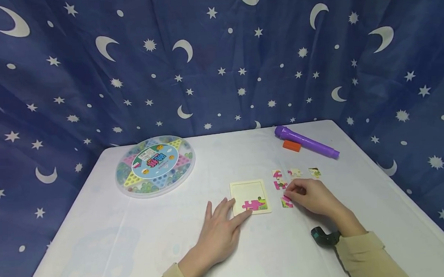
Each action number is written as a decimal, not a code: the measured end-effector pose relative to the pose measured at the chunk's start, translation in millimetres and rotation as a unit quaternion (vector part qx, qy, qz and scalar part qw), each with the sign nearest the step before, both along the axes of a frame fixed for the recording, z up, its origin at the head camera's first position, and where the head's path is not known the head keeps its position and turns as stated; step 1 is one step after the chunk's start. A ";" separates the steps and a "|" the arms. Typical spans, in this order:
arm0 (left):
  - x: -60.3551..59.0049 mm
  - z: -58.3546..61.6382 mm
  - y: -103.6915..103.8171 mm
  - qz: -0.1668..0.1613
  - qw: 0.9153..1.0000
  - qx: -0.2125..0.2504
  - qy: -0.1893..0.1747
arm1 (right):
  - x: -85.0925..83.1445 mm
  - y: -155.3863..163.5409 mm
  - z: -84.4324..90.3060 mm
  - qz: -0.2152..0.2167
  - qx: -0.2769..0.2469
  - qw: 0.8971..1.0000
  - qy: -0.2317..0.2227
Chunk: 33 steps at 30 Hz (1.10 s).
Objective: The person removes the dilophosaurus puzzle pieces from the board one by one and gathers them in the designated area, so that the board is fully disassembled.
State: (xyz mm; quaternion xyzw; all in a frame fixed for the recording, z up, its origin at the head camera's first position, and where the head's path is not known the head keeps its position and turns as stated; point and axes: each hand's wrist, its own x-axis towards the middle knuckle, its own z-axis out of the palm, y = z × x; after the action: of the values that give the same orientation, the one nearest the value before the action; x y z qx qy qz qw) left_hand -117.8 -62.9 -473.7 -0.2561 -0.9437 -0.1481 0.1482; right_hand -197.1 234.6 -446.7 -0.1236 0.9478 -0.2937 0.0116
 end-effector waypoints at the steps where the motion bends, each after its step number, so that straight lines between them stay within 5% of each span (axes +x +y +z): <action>1: 0.3 0.1 0.1 -0.002 1.000 0.001 0.001 | 0.4 -0.5 0.5 0.000 -0.002 1.000 0.000; 8: 1.9 0.9 -0.3 -0.013 1.000 0.004 0.009 | 5.6 -15.5 6.9 0.023 -0.033 0.999 -0.024; 22: -1.8 1.3 -1.4 -0.016 1.000 -0.010 0.014 | 1.5 -53.4 20.6 0.151 -0.026 0.988 0.010; 33: -4.1 0.6 -1.5 0.008 0.998 0.048 0.037 | -7.9 -71.1 25.2 0.196 0.001 0.980 -0.024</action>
State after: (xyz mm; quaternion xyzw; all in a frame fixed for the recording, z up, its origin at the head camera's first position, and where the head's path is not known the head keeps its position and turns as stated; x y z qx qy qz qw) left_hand -121.9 -64.4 -473.0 -0.2462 -0.9314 -0.1824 0.1963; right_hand -204.9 163.5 -421.5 -0.2997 0.9049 -0.2879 0.0913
